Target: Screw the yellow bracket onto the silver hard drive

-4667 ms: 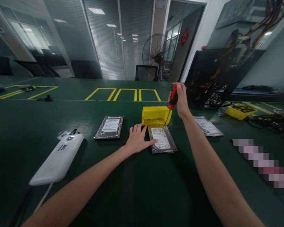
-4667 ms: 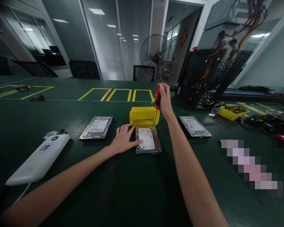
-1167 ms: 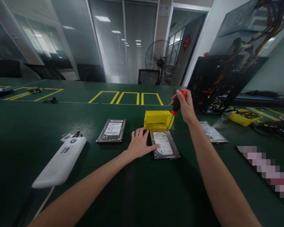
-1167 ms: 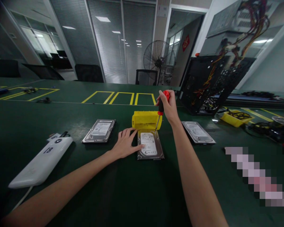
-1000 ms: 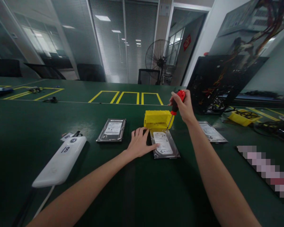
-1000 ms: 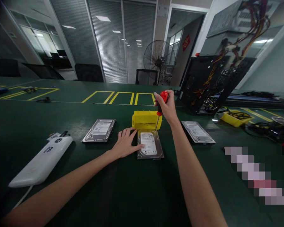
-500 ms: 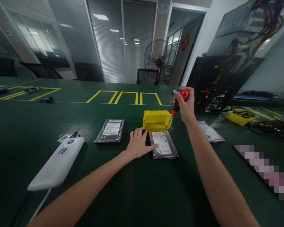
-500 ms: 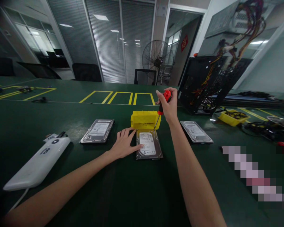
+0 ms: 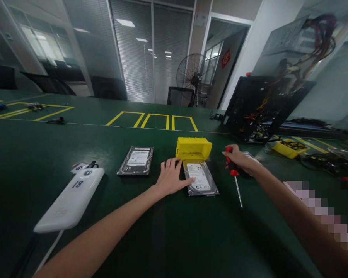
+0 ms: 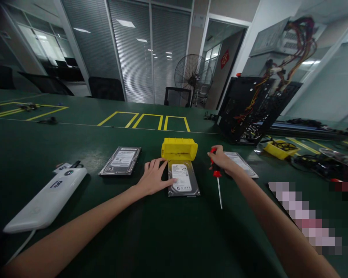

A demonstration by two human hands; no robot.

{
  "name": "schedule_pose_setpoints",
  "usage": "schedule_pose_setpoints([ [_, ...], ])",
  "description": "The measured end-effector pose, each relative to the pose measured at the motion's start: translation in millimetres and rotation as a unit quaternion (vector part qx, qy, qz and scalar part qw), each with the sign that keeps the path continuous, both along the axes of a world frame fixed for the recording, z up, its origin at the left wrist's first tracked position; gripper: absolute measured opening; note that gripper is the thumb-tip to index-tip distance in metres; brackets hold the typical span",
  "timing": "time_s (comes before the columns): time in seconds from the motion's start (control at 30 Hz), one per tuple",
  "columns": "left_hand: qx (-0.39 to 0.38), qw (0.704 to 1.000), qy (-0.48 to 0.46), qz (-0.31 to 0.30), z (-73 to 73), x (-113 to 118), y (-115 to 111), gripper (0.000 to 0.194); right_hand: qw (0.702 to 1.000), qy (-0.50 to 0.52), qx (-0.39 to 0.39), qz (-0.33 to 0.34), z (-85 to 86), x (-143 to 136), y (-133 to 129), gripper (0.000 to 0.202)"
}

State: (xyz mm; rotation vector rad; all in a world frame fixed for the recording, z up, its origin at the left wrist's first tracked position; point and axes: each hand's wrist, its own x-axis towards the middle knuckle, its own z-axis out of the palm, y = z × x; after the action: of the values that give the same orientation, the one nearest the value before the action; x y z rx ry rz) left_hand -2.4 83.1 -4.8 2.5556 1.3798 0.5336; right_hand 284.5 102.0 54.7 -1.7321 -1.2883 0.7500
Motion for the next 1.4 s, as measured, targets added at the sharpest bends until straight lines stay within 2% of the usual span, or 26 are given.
schedule_pose_setpoints([
  [0.07,0.001,1.000,0.001,0.000,0.5,-0.1,-0.4,0.097,0.995,-0.066,-0.075,-0.004,-22.7,-1.8,-1.6,0.028],
  [0.13,0.001,1.000,0.005,0.000,1.5,-0.2,-1.0,0.097,0.978,-0.202,-0.054,0.006,-38.2,-3.8,-1.4,0.018],
  [0.2,0.002,1.000,0.009,0.000,2.5,-0.3,-1.4,0.097,0.947,-0.318,-0.014,0.037,-46.2,-6.8,-1.9,0.021],
  [0.3,0.000,1.000,0.008,-0.001,3.3,-0.5,-1.8,0.098,0.887,-0.461,0.026,0.024,-43.1,-16.3,-6.5,0.029],
  [0.37,0.003,1.000,0.007,-0.002,2.9,-0.3,-2.1,0.097,0.861,-0.504,0.075,0.014,-32.8,-27.5,-10.0,0.027],
  [0.43,0.012,1.000,0.006,0.001,2.1,0.3,-2.6,0.094,0.849,-0.514,0.104,0.062,-20.8,-41.8,-10.9,0.026],
  [0.5,0.025,1.000,0.005,0.007,1.1,1.2,-3.0,0.092,0.847,-0.515,0.056,0.122,-11.9,-57.8,-7.8,0.031],
  [0.57,0.032,0.999,0.007,0.013,0.6,1.8,-3.0,0.091,0.832,-0.539,0.003,0.128,-8.8,-73.1,-1.0,0.034],
  [0.73,0.016,1.000,0.016,0.012,1.7,2.0,-1.6,0.094,0.824,-0.557,0.003,0.101,-18.8,-95.4,19.8,0.037],
  [0.9,0.006,1.000,0.009,0.007,2.7,1.4,-1.1,0.094,0.826,-0.558,-0.015,0.078,-25.8,-97.1,28.7,0.035],
  [1.2,0.010,1.000,0.009,0.008,0.9,1.2,0.0,0.094,0.822,-0.563,-0.006,0.081,-31.7,-97.5,32.7,0.034],
  [1.4,0.017,1.000,0.008,0.014,1.6,2.7,-1.6,0.093,0.826,-0.553,0.029,0.106,-22.7,-91.2,18.0,0.035],
])
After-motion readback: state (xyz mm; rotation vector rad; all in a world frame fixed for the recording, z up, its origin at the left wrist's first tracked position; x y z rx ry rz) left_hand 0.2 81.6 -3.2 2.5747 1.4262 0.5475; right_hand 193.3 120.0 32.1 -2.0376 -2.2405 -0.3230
